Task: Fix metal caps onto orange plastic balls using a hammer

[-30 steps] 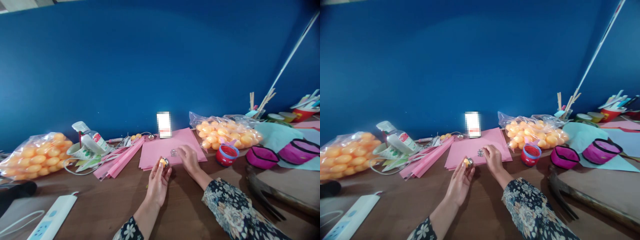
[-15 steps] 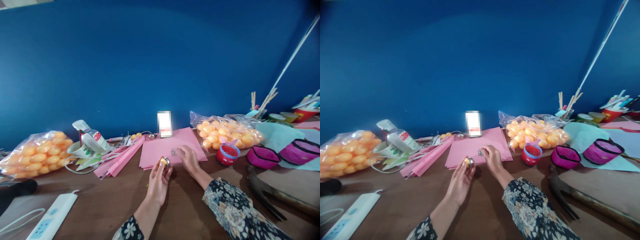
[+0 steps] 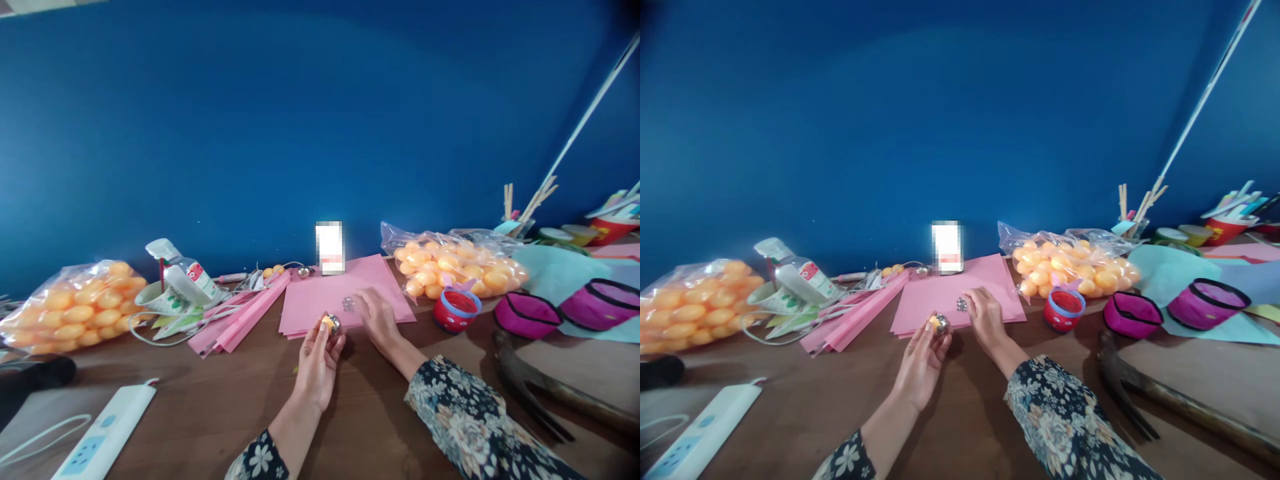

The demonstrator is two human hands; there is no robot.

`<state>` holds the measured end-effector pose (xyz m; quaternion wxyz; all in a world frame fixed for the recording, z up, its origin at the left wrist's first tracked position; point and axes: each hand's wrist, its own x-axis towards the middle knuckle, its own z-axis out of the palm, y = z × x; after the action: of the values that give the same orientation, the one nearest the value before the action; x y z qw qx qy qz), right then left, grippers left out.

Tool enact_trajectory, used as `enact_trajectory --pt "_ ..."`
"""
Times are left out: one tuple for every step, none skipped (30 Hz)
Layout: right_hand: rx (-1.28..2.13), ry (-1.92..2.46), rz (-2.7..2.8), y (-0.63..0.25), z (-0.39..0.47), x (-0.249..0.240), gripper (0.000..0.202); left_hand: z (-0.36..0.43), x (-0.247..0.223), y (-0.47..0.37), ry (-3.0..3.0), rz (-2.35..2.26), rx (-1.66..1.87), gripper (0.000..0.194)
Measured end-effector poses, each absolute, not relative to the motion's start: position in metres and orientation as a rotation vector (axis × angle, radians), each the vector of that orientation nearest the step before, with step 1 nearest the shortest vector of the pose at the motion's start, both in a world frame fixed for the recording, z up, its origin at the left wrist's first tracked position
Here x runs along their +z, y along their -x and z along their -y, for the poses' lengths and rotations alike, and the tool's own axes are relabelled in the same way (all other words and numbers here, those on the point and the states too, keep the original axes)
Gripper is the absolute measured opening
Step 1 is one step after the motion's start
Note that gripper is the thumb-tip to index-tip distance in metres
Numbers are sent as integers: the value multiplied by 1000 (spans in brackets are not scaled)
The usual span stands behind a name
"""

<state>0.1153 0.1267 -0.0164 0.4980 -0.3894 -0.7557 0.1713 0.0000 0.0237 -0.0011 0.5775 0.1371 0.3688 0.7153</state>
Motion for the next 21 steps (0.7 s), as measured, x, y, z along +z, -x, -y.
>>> enact_trajectory --pt "403 944 1822 -116 -127 -16 19 -24 -1 0 -321 -863 1674 35" --pt "397 944 1819 -117 -127 -16 20 -24 -1 0 -321 -862 1674 35" --pt "396 942 1819 -117 -128 -16 20 -24 -1 0 -322 -862 1673 35" --pt "398 937 1822 -117 -128 -16 20 -24 -1 0 -320 -863 1672 35" --pt "401 932 1825 -117 -128 -16 20 -24 -1 0 -319 -865 1670 35" --pt "402 926 1830 -117 -128 -16 19 -24 0 0 -318 -868 1669 35" --pt "399 922 1835 -117 -128 -15 18 -24 0 0 -316 -870 1668 35" --pt "393 919 1842 -116 -127 -15 18 -24 0 0 -315 -870 1668 35" --pt "386 918 1852 -116 -127 -15 17 -24 0 0 -314 -870 1669 35" --pt "378 919 1859 -116 -126 -15 17 -24 0 0 -315 -869 1669 35" --pt "370 924 1865 -116 -126 -15 16 -24 0 0 -315 -868 1667 35" --pt "364 935 1867 -115 -126 -15 16 -23 0 0 -317 -866 1665 35" --pt "359 949 1866 -115 -126 -15 15 -23 0 0 -319 -864 1663 35" --pt "356 964 1864 -115 -125 -15 14 -24 0 0 -320 -861 1664 35" --pt "356 979 1860 -115 -125 -15 14 -24 -1 0 -321 -858 1665 35" --pt "360 991 1854 -115 -125 -15 13 -24 -1 0 -323 -855 1667 35" --pt "365 999 1849 -115 -125 -16 12 -24 -2 0 -325 -851 1669 35" --pt "367 1001 1842 -115 -125 -16 12 -24 -2 0 -325 -849 1669 35" --pt "366 999 1840 -115 -124 -16 12 -24 -2 0 -325 -848 1668 35" --pt "361 994 1840 -115 -124 -16 12 -24 -3 0 -325 -849 1665 35" --pt "355 989 1841 -115 -124 -16 12 -24 -3 0 -324 -849 1663 35"
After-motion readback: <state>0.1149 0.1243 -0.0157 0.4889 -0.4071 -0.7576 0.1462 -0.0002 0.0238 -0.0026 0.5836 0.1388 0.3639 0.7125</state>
